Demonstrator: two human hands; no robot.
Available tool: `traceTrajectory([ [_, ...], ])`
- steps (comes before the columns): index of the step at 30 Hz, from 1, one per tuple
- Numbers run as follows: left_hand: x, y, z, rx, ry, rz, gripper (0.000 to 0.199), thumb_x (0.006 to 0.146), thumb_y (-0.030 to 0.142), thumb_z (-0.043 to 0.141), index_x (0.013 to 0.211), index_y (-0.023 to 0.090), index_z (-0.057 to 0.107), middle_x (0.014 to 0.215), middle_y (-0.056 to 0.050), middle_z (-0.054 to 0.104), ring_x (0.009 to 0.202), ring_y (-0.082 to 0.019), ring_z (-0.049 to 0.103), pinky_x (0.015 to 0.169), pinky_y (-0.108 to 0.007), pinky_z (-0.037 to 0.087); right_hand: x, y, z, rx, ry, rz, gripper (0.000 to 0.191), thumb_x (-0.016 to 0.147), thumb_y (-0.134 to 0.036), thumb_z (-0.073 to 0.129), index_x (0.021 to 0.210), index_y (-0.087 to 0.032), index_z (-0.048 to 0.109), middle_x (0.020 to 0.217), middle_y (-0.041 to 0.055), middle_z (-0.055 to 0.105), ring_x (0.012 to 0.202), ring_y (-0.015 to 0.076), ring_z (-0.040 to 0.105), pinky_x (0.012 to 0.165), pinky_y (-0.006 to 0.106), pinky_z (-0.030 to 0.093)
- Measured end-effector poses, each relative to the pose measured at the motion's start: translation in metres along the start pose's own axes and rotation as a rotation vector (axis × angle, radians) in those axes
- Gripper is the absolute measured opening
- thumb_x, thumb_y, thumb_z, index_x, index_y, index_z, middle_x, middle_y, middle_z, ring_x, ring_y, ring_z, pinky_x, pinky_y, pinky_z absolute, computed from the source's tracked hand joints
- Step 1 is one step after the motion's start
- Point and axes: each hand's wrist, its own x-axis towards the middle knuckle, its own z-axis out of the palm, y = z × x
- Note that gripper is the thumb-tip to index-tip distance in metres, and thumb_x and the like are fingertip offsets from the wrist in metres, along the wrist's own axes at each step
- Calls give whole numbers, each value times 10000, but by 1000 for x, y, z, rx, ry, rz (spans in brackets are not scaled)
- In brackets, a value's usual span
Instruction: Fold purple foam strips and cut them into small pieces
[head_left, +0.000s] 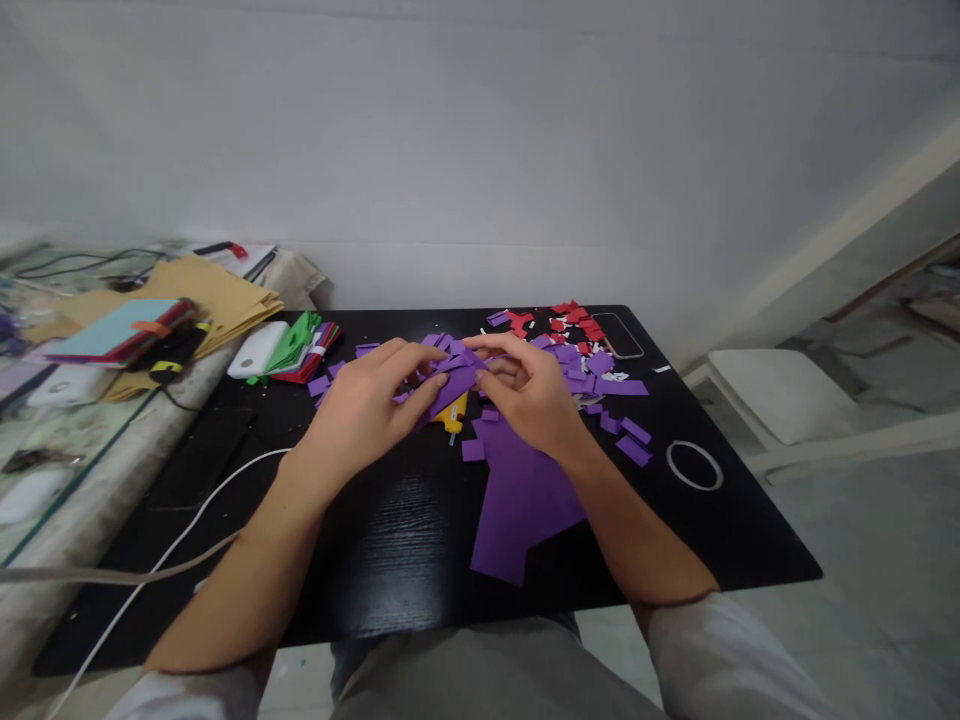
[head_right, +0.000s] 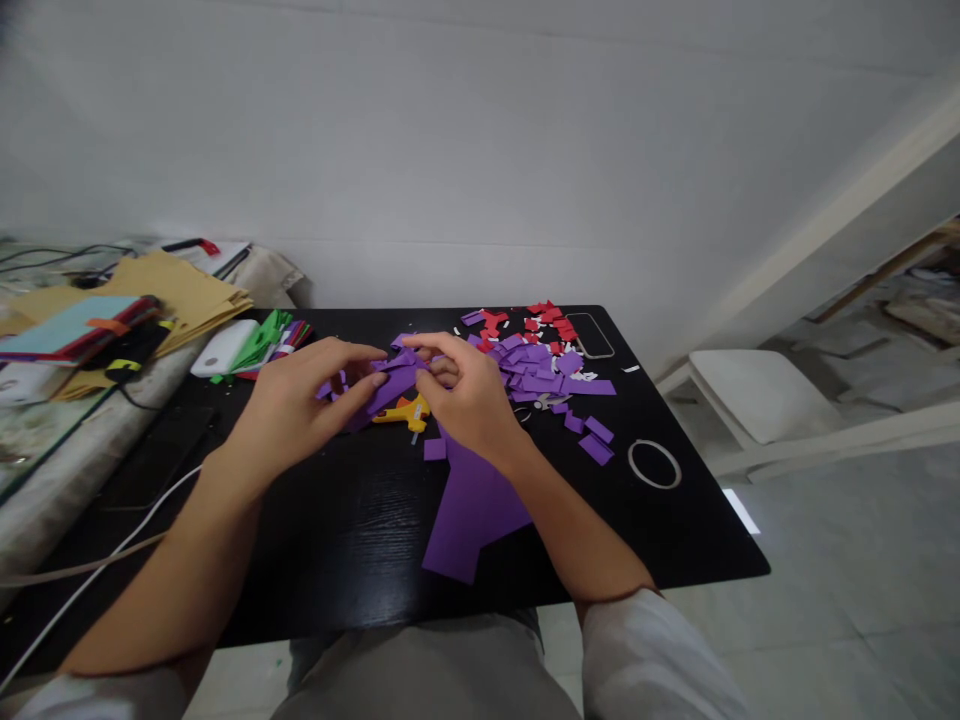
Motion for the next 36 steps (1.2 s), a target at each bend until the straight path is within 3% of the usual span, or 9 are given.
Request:
traceTrajectory([
  [6,-1,2,3,33,114,39,143,1008,238,619,1048,169,738,941,-48,782,794,-159,705,736,-274,515,0,1,1,-15,6,7,299,846,-245,740,1144,-221,718,1168,69,734,821,150,721,712,293,634],
  [9,-2,4,4,44,165,22,144,1004,249,618,1018,173,740,930,-38,799,775,-155,715,711,-268,515,-1,1,2,-40,6,-29,289,852,-230,737,1139,-222,710,1142,61,749,852,155,740,750,294,645],
  [15,-3,10,4,38,205,37,120,979,224,641,989,166,746,883,-22,801,738,-137,717,671,-242,510,-1,3,4,-210,67,-241,190,908,-186,687,1095,-214,707,1059,43,787,923,174,768,888,338,644],
  [21,-4,15,2,-5,213,32,109,964,203,655,1029,170,735,846,-3,780,709,-119,701,675,-227,518,-1,2,2,-466,109,-473,134,993,-192,645,1080,-215,745,1054,47,807,941,182,762,866,334,620],
  [25,-6,16,0,-71,167,32,184,943,219,675,1118,173,706,826,11,735,702,-115,667,685,-233,515,-2,2,1,-473,134,-505,124,1004,-209,641,1054,-220,754,1022,35,815,921,178,772,849,323,625],
  [32,-6,17,-3,-157,48,83,459,912,239,700,1362,190,625,896,1,665,757,-137,610,722,-269,504,-4,-1,1,-354,125,-426,201,987,-222,657,1170,-223,742,1123,49,816,968,182,789,906,343,642],
  [36,-6,17,-6,-202,2,101,489,930,295,704,1401,199,612,920,-13,659,788,-154,610,743,-291,504,-4,-1,0,-309,102,-381,171,977,-220,672,1121,-224,765,1108,43,821,962,182,792,910,344,649],
])
